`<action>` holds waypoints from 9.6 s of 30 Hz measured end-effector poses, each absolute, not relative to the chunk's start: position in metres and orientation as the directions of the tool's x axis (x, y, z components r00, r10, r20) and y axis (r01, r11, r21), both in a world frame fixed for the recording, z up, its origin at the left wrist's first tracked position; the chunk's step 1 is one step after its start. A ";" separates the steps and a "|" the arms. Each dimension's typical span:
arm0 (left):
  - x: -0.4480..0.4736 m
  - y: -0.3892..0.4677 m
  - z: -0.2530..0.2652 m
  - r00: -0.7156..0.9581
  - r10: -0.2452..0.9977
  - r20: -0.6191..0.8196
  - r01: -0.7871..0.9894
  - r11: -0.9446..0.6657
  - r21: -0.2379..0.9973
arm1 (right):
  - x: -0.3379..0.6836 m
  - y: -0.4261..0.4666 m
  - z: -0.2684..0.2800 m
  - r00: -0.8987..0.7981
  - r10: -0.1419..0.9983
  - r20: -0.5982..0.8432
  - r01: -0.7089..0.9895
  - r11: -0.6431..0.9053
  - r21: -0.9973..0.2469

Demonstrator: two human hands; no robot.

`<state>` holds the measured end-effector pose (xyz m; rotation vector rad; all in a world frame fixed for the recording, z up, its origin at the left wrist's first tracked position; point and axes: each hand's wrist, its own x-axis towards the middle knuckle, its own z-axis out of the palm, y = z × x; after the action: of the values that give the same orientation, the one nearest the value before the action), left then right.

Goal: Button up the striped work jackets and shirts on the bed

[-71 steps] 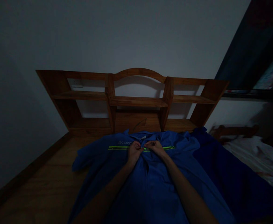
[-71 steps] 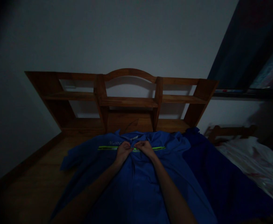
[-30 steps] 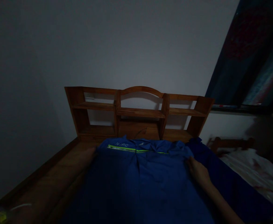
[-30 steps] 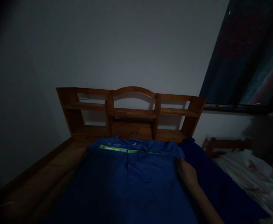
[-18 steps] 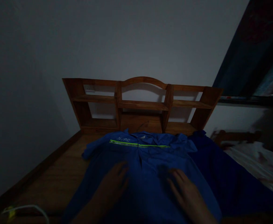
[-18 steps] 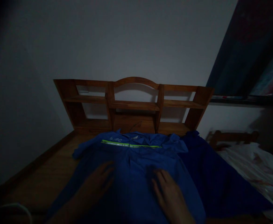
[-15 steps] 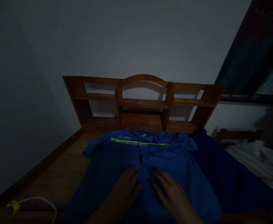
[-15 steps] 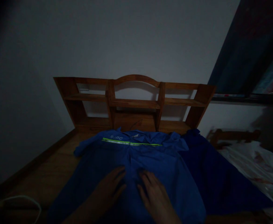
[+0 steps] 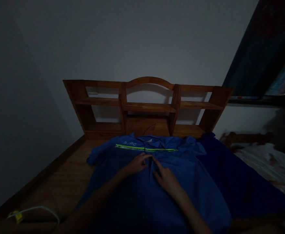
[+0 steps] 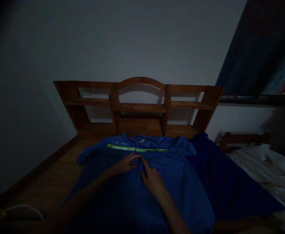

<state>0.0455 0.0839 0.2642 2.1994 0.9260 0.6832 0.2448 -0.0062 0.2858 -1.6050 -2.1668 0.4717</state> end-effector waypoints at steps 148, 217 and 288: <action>0.056 0.078 0.245 0.160 0.981 -0.114 -0.021 0.119 0.993 | 0.236 0.074 0.252 -0.349 0.924 0.156 0.300 0.267 -0.916; -0.068 0.177 0.329 -0.222 0.892 0.393 0.771 -0.087 0.631 | 0.386 0.176 0.354 0.050 0.801 0.596 0.943 0.158 -0.293; 0.080 -0.030 0.242 0.004 0.981 0.196 0.225 -0.191 0.955 | 0.218 -0.025 0.253 -0.067 0.975 0.210 0.354 0.220 -0.909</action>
<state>0.0798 -0.0301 0.2422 1.5160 1.2905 1.2529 0.2185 -0.0253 0.2530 -1.2838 -1.5901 0.8647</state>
